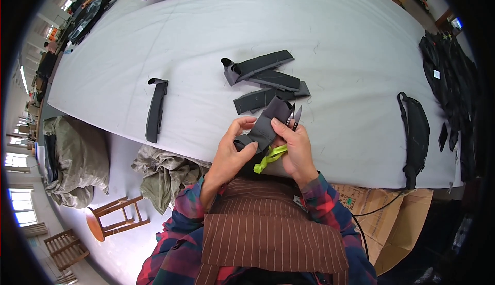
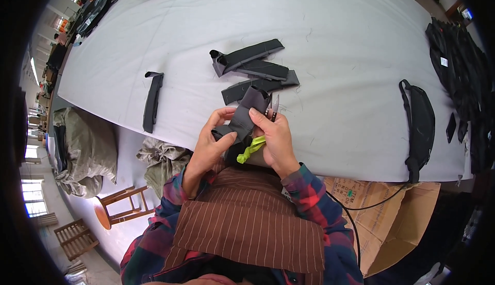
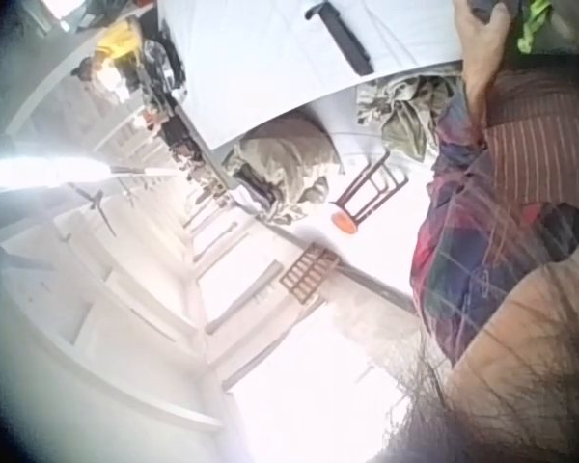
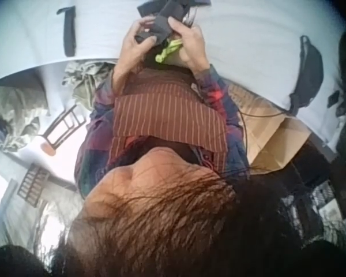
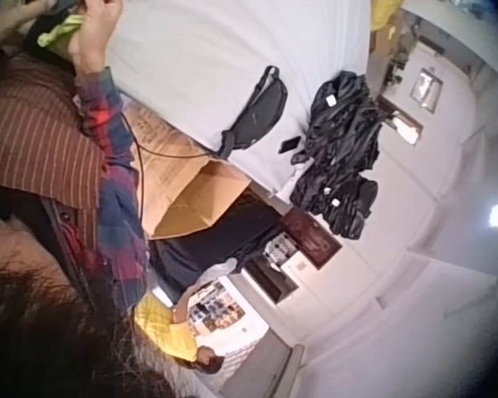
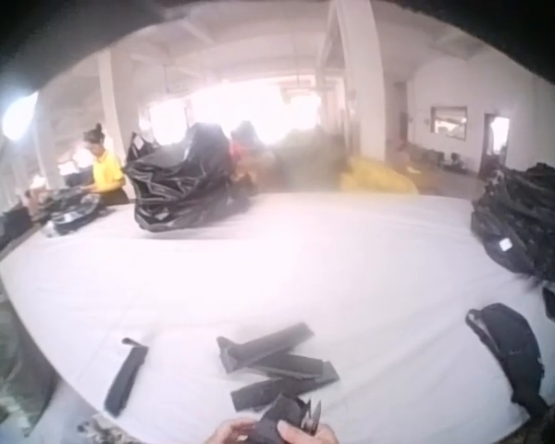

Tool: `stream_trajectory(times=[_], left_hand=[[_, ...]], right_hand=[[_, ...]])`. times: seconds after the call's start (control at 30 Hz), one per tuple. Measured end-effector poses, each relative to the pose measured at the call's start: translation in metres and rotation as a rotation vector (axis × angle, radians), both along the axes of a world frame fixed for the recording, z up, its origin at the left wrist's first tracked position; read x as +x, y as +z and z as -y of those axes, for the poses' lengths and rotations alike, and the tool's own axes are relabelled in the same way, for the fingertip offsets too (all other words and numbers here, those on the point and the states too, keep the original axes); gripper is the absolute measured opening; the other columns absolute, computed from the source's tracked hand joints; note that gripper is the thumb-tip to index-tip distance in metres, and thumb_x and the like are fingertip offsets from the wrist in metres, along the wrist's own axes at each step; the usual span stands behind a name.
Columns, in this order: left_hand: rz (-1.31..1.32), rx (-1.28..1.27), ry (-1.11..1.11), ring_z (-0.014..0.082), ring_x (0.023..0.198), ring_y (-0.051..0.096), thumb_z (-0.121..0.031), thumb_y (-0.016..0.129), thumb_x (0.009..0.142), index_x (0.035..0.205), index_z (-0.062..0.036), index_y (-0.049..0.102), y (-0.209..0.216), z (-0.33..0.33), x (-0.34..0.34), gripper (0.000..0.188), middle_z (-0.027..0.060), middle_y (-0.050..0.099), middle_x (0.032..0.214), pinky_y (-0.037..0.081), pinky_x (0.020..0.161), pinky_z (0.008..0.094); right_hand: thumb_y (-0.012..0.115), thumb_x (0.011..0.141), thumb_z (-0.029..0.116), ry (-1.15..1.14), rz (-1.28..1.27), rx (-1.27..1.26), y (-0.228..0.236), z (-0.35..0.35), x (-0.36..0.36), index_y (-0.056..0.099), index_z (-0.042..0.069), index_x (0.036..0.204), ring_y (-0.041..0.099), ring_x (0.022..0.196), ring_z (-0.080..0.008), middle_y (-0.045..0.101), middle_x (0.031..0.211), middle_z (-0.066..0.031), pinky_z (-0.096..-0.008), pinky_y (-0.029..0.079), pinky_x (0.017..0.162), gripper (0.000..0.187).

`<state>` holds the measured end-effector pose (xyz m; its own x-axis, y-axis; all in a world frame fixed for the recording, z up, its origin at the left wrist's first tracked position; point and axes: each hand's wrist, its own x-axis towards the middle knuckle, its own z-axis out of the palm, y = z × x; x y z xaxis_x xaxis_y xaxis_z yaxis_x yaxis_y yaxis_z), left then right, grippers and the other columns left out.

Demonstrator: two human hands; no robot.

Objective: Trimming threads and inspecting black waist bags on a production table.

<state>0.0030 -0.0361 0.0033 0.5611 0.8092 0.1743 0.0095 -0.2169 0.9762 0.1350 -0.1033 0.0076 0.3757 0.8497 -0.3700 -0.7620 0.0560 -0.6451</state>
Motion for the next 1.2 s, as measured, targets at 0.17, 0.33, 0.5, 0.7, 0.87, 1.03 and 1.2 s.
stream_trajectory(times=[0.17,0.33,0.5,0.7,0.87,1.03,1.2], left_hand=[[-0.06,-0.475,-0.168,0.0046,0.075,0.055,-0.006,0.062,0.084,0.104,0.0015,0.061,0.009,-0.002,-0.011,0.022,0.0014,0.062,0.084,0.045,0.067,0.0196],[-0.092,-0.473,-0.157,0.0028,0.067,0.053,-0.009,0.066,0.084,0.092,0.0011,0.065,0.014,0.0,-0.009,0.013,-0.0029,0.061,0.072,0.045,0.061,0.0187],[-0.037,-0.454,-0.117,-0.0001,0.061,0.043,-0.018,0.063,0.089,0.079,-0.0005,0.065,0.003,-0.001,-0.009,0.02,-0.006,0.055,0.066,0.034,0.051,0.0182],[0.053,-0.488,-0.038,0.0008,0.059,0.037,-0.023,0.056,0.095,0.074,-0.0007,0.064,0.004,-0.001,-0.008,0.032,-0.0072,0.05,0.064,0.029,0.051,0.0209],[0.077,-0.558,-0.142,0.0025,0.07,0.049,-0.013,0.057,0.092,0.087,0.0005,0.062,0.014,-0.001,-0.007,0.015,-0.0032,0.059,0.078,0.039,0.062,0.0196],[0.074,-0.548,-0.186,0.0058,0.085,0.057,-0.001,0.059,0.086,0.103,-0.0011,0.058,0.022,0.002,-0.006,0.018,0.0009,0.064,0.094,0.045,0.076,0.0199],[0.069,-0.383,-0.281,0.0053,0.087,0.056,0.0,0.061,0.083,0.111,-0.0022,0.06,0.021,0.005,-0.005,0.027,0.001,0.063,0.094,0.045,0.078,0.0202]], right_hand=[[0.064,0.087,0.012,0.065,0.041,0.046,-0.015,0.005,0.005,0.062,0.003,0.088,0.056,0.061,-0.0046,0.063,0.079,-0.0002,-0.0194,0.042,0.052,0.009],[0.065,0.086,0.012,0.076,0.065,0.043,-0.006,0.004,0.001,0.063,0.003,0.09,0.057,0.063,-0.0048,0.062,0.079,0.0003,-0.0194,0.043,0.053,0.01],[0.065,0.086,0.012,0.079,0.118,0.032,-0.008,0.002,0.002,0.064,0.003,0.09,0.059,0.065,-0.0054,0.064,0.08,-0.0005,-0.0205,0.045,0.055,0.011],[0.065,0.087,0.012,0.102,0.055,0.055,-0.007,0.003,0.0,0.064,0.004,0.091,0.059,0.067,-0.0057,0.064,0.081,-0.0005,-0.0199,0.045,0.056,0.01],[0.061,0.088,0.011,0.068,0.056,0.087,-0.008,0.002,0.007,0.064,0.003,0.093,0.061,0.07,-0.008,0.066,0.083,-0.0017,-0.0223,0.048,0.061,0.01],[0.064,0.087,0.013,0.037,0.104,0.042,-0.005,0.0,0.007,0.063,0.006,0.089,0.058,0.065,-0.0057,0.063,0.079,0.0013,-0.0202,0.043,0.054,0.008],[0.064,0.087,0.011,-0.031,0.124,0.059,0.001,0.001,0.01,0.061,0.003,0.101,0.057,0.067,-0.0059,0.063,0.085,-0.0005,-0.0205,0.044,0.055,0.016]])
